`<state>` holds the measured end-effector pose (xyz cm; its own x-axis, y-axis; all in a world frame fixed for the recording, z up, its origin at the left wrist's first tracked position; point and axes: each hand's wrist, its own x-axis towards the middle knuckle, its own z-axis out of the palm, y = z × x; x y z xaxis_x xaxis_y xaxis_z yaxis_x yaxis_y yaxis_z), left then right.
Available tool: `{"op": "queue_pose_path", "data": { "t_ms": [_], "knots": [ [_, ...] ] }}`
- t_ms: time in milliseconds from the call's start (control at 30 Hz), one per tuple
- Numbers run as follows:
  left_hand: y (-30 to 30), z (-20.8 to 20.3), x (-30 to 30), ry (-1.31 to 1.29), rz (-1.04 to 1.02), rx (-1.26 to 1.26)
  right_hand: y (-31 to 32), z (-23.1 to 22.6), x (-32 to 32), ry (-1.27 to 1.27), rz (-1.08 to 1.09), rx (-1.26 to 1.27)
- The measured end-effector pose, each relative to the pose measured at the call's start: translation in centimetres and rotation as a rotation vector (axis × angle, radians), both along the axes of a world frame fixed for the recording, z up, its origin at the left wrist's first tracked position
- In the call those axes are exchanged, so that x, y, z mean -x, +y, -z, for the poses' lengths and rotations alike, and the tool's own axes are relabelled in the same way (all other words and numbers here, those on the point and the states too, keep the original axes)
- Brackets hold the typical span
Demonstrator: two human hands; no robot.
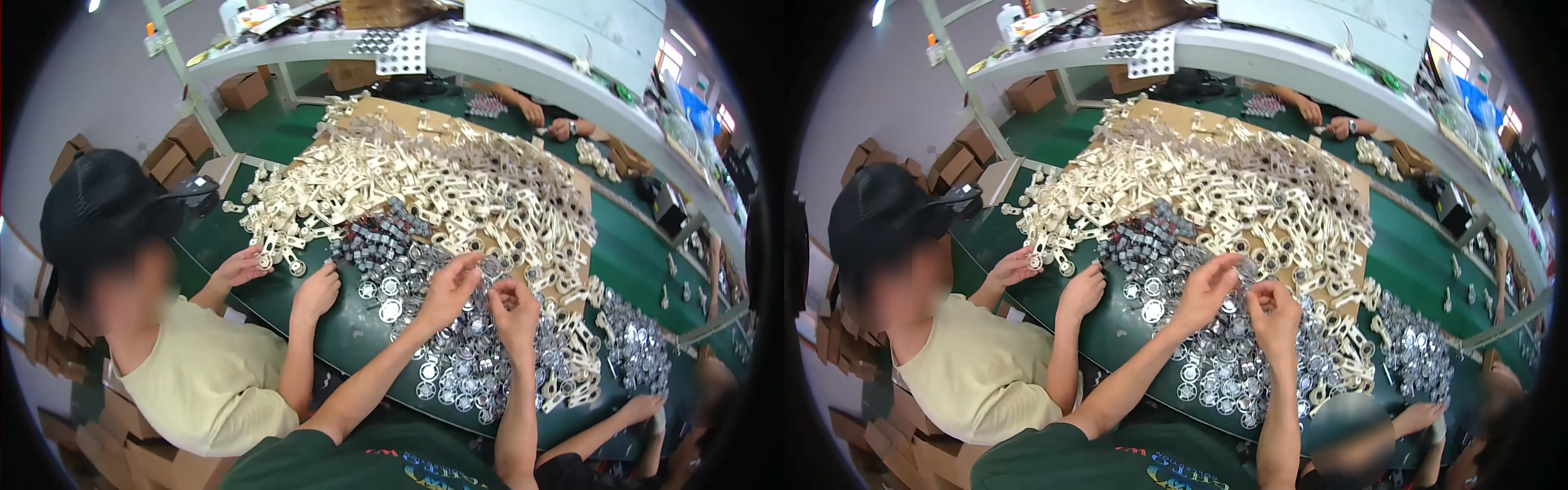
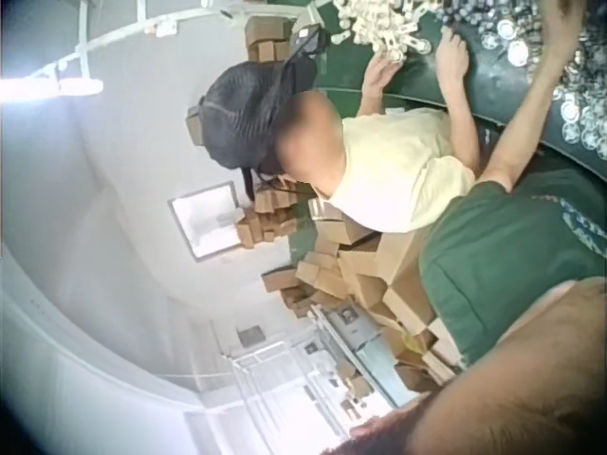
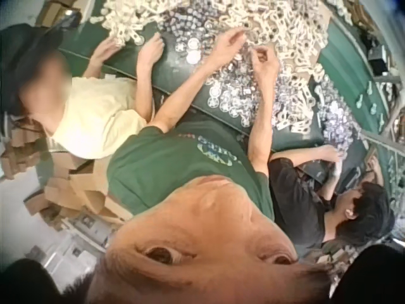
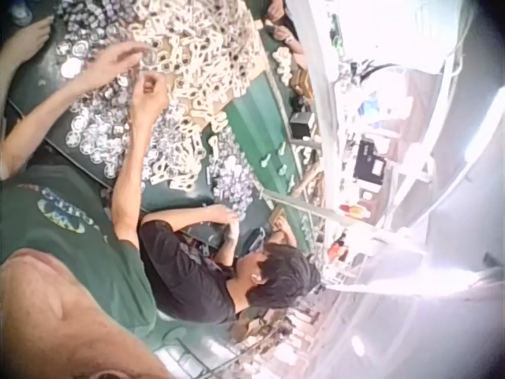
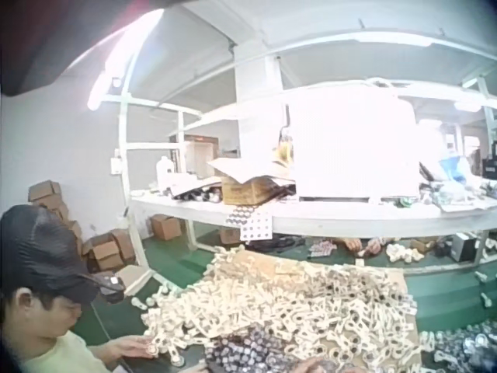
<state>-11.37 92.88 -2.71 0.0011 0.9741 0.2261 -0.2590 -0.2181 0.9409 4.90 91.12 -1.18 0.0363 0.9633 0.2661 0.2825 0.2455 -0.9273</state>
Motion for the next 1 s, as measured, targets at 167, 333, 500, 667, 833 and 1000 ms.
{"op": "queue_pose_path", "data": {
  "t_ms": [167, 333, 500, 667, 833, 1000],
  "knots": [
    [0.4, -0.7, -2.5, 0.319, -0.092, -0.091, 0.4, 1.1, -0.2, 0.195, -0.058, 0.081],
    [1.2, -1.1, -2.7, 0.086, -0.009, 0.035, 2.7, -0.2, -0.3, 0.225, -0.054, 0.029],
    [2.1, -1.5, -3.2, 0.152, -0.194, -0.219, 2.8, -0.1, 0.6, 0.553, -0.085, 0.096],
    [3.2, -0.1, -4.1, -0.091, 0.028, -0.038, 2.7, 0.6, 0.2, 0.847, -0.125, 0.204],
    [3.4, 0.2, -4.5, 0.219, -0.046, 0.02, 2.8, -0.4, 1.0, 0.313, 0.055, -0.097],
    [2.3, -1.7, -3.9, -0.305, 0.391, 0.63, 1.8, -1.8, 0.7, -0.335, 0.143, -0.629]
  ]
}}
